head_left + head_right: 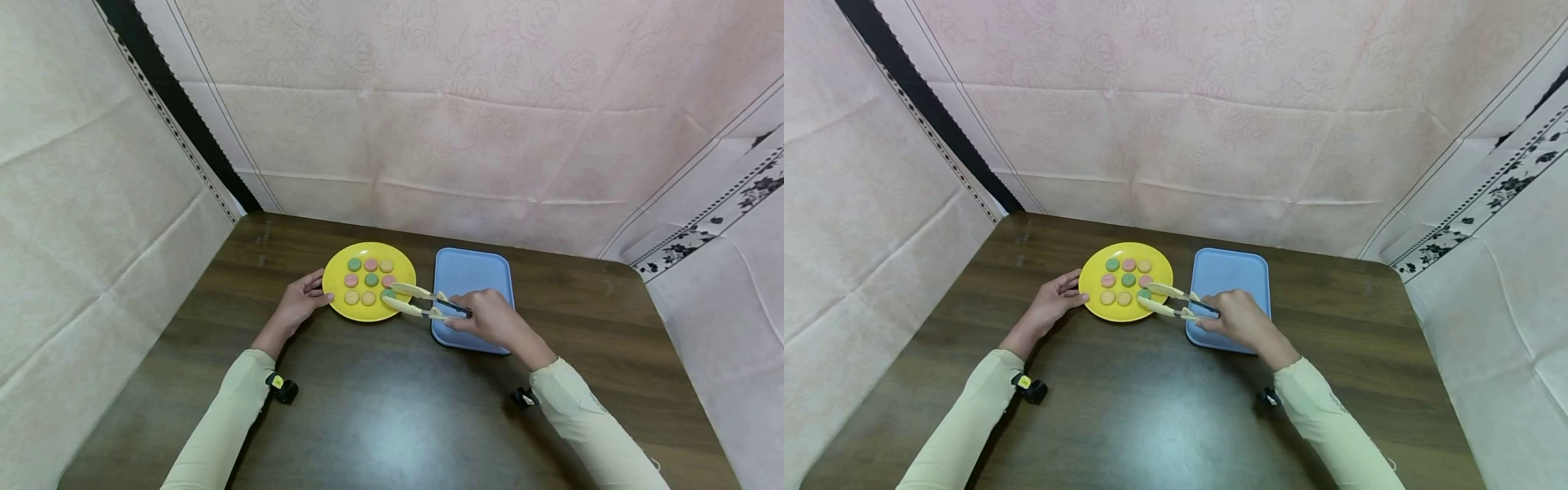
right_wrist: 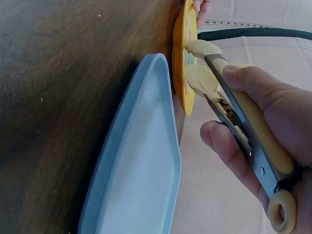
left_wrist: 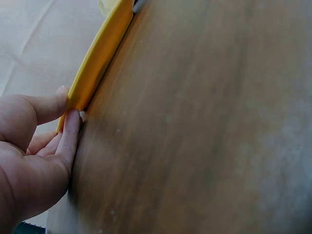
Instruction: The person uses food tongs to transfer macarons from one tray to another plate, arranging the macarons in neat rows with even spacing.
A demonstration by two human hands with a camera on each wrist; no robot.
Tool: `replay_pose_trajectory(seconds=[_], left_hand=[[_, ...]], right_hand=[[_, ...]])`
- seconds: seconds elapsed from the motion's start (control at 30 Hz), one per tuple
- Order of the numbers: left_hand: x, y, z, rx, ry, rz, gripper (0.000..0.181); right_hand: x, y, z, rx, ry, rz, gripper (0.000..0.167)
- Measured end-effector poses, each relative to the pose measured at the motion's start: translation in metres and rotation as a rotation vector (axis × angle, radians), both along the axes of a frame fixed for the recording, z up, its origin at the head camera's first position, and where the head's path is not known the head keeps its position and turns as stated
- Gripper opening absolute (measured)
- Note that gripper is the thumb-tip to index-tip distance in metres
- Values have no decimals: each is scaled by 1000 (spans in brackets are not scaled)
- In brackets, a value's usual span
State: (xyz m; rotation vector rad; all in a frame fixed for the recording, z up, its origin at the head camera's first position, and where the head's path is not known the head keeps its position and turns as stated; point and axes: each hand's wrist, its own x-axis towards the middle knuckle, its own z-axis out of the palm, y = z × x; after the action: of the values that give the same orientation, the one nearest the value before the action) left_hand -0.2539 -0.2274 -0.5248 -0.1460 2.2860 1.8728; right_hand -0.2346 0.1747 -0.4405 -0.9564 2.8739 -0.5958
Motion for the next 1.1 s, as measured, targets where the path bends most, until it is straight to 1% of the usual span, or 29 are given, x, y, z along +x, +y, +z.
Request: replay_pose_trajectory(seconds=[0.1, 0.2, 0.3, 0.37, 0.53, 0.6, 0.67, 0.77, 0.87, 0.93, 1.1], left_hand=[[0, 0, 0, -3, -1, -1, 74], [-1, 1, 0, -10, -1, -6, 74], [-1, 2, 1, -22, 2, -13, 74], [-2, 1, 1, -25, -1, -10, 74], [0, 0, 2, -23, -11, -2, 74], [0, 0, 2, -18, -12, -5, 74], [0, 0, 2, -11, -10, -10, 75], [1, 0, 2, 2, -7, -11, 75], [1, 0, 3, 5, -3, -11, 76], [1, 0, 3, 5, -3, -10, 76], [0, 1, 0, -12, -9, -8, 75]], right_hand=[[1, 4, 0, -5, -12, -11, 47], [7, 13, 1, -32, -24, -50, 49], [14, 26, 1, -95, 9, -105, 52], [19, 36, 0, -148, 51, -142, 53], [29, 59, -2, -286, 197, -239, 52], [32, 69, -4, -315, 263, -298, 49], [35, 80, -4, -332, 308, -373, 47], [35, 99, -7, -322, 343, -476, 46], [33, 122, -10, -282, 345, -558, 47], [30, 137, -14, -246, 334, -606, 50], [27, 169, -30, -186, 252, -713, 51]])
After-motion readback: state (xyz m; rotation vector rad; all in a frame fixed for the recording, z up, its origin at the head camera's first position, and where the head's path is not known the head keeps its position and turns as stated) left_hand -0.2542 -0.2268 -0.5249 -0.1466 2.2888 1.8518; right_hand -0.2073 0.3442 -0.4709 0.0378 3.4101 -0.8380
